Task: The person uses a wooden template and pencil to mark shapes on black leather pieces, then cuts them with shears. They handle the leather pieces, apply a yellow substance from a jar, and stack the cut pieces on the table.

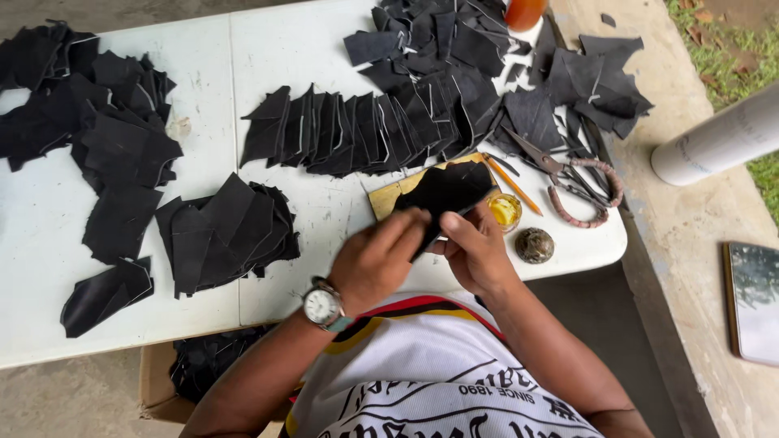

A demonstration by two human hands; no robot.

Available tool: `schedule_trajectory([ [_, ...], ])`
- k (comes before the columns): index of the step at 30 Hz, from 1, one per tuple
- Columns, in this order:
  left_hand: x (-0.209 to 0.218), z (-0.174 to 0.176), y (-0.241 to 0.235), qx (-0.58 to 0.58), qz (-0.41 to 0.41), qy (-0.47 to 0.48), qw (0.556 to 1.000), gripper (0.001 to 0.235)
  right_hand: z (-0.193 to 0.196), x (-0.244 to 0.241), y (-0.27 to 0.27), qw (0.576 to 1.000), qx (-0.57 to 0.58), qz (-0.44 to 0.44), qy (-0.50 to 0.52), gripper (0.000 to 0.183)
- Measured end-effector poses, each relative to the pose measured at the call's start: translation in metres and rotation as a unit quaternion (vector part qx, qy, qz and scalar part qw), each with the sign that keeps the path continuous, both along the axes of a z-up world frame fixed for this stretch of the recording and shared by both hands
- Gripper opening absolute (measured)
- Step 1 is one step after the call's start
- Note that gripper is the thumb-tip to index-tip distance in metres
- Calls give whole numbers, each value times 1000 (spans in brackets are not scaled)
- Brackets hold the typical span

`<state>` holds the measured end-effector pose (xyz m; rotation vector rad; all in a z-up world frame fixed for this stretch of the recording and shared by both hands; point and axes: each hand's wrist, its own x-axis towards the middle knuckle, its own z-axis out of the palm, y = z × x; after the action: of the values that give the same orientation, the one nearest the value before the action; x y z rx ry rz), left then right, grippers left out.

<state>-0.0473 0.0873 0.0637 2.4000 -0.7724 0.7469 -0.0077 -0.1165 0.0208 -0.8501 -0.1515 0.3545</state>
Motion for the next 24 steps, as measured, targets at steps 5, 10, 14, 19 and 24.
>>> schedule_trajectory([
  [5, -14, 10, 23, -85, -48, 39, 994, 66, -36, 27, -1, 997, -74, -9, -13, 38],
  [10, 23, -20, 45, -483, -73, 384, 783, 43, -14, 27, 12, 979, -188, 55, -61, 47],
  [14, 40, -54, 42, -633, -162, 401, 642, 26, 2, 30, 25, 968, -241, -3, -73, 33],
  [19, 45, -95, 52, -730, -110, 363, 568, 19, -6, 30, 13, 987, -103, -76, -92, 12],
  [24, 43, -90, 38, -703, -128, 373, 592, 18, 10, 23, 6, 997, -62, -42, -37, 10],
])
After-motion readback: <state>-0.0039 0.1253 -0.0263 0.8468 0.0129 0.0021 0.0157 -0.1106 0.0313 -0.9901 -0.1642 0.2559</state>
